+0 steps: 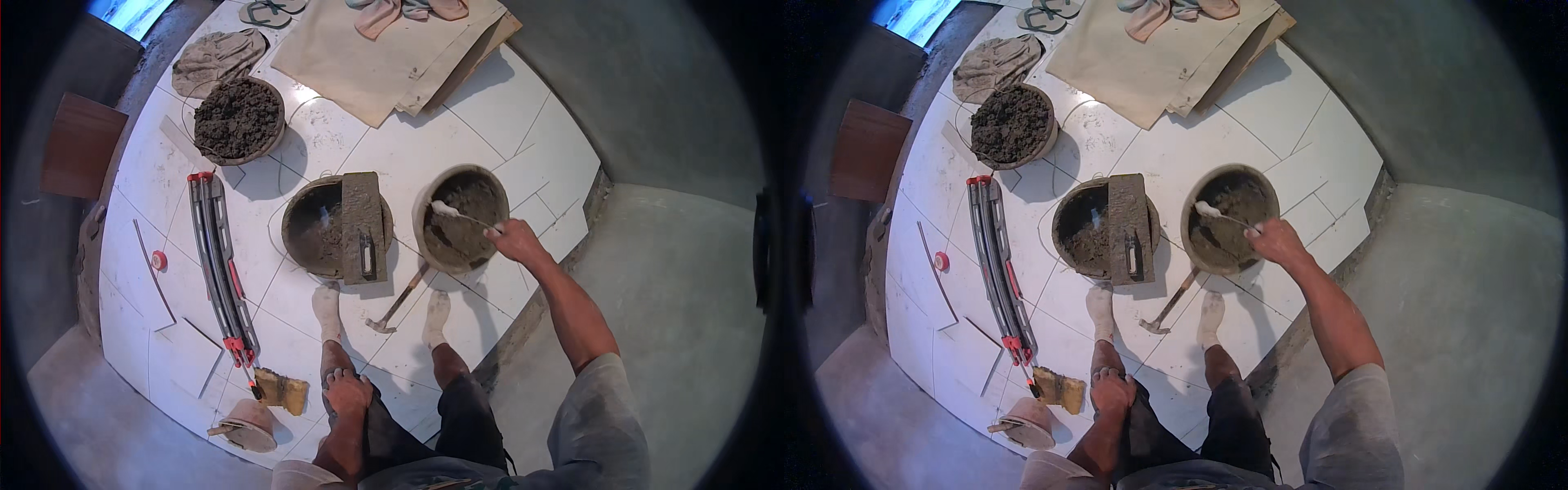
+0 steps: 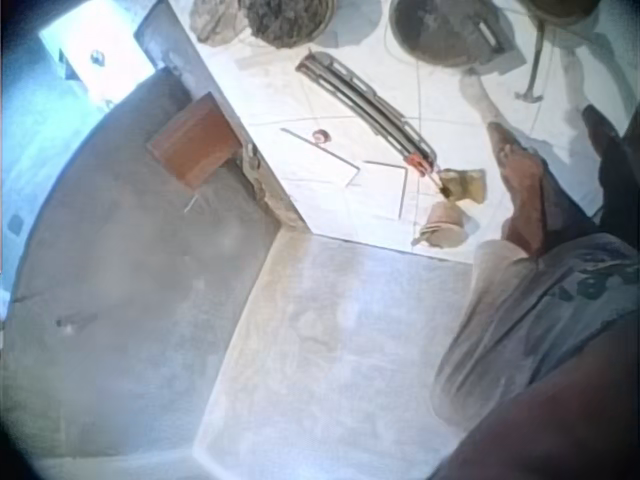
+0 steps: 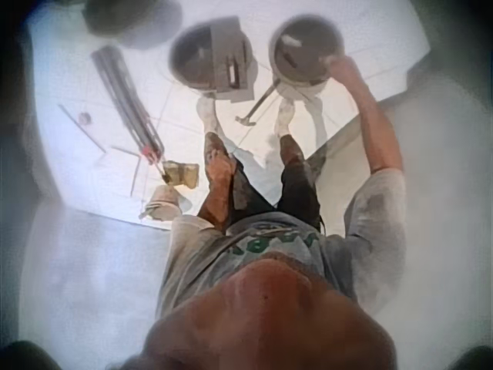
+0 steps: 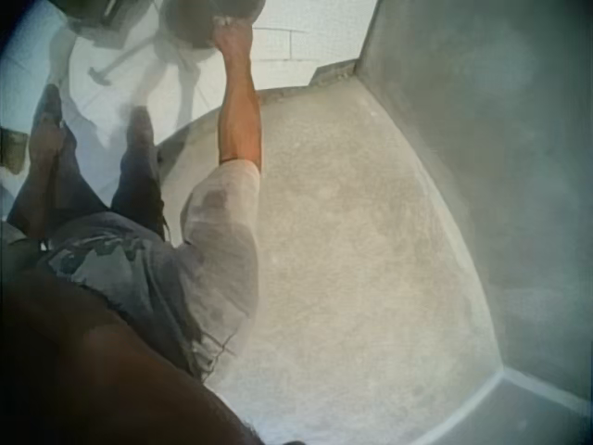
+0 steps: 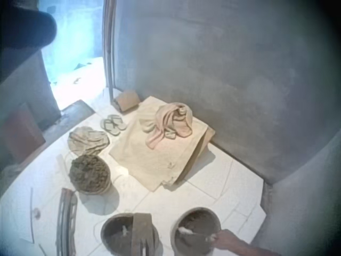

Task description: The person applies mortar along the floor gap using a trowel, moves around the tiled workspace, and handles cut tiles by hand.

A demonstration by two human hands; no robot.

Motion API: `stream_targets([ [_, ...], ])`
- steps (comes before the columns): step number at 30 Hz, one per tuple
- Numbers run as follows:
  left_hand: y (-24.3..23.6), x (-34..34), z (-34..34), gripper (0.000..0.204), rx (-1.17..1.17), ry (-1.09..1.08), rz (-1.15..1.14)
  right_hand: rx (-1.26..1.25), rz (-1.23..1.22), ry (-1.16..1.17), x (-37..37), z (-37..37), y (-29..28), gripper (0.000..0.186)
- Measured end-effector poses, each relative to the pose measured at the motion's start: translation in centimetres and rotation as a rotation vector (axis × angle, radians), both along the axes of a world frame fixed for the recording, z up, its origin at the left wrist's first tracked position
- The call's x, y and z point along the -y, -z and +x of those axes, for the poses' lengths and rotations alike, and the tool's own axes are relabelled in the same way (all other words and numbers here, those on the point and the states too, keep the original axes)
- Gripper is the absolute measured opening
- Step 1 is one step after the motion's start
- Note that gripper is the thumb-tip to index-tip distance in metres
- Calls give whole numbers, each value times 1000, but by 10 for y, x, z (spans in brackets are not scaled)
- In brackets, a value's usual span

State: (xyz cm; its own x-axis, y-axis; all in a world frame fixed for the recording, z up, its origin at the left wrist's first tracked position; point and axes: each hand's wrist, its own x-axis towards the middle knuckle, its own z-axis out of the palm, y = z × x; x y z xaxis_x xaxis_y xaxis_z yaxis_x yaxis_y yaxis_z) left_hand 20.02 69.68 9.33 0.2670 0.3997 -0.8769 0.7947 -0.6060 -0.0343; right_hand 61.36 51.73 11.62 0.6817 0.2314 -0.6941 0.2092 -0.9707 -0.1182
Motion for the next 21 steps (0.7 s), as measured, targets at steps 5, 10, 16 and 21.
stream_targets([
  [5, -2, -3, 0, 47, -13, -10, 13, 24, 77, -72, -49, 23, 23, 35],
  [10, 8, 0, -12, 44, 47, 3, 33, 80, 81, -121, -76, 50, 63, 32],
  [16, 4, -5, 0, 44, 82, 9, 33, 87, 64, -160, -105, 59, 49, 29],
  [21, -6, -15, -11, 43, 158, 27, 108, 181, 269, -61, -87, 7, -5, 32],
])
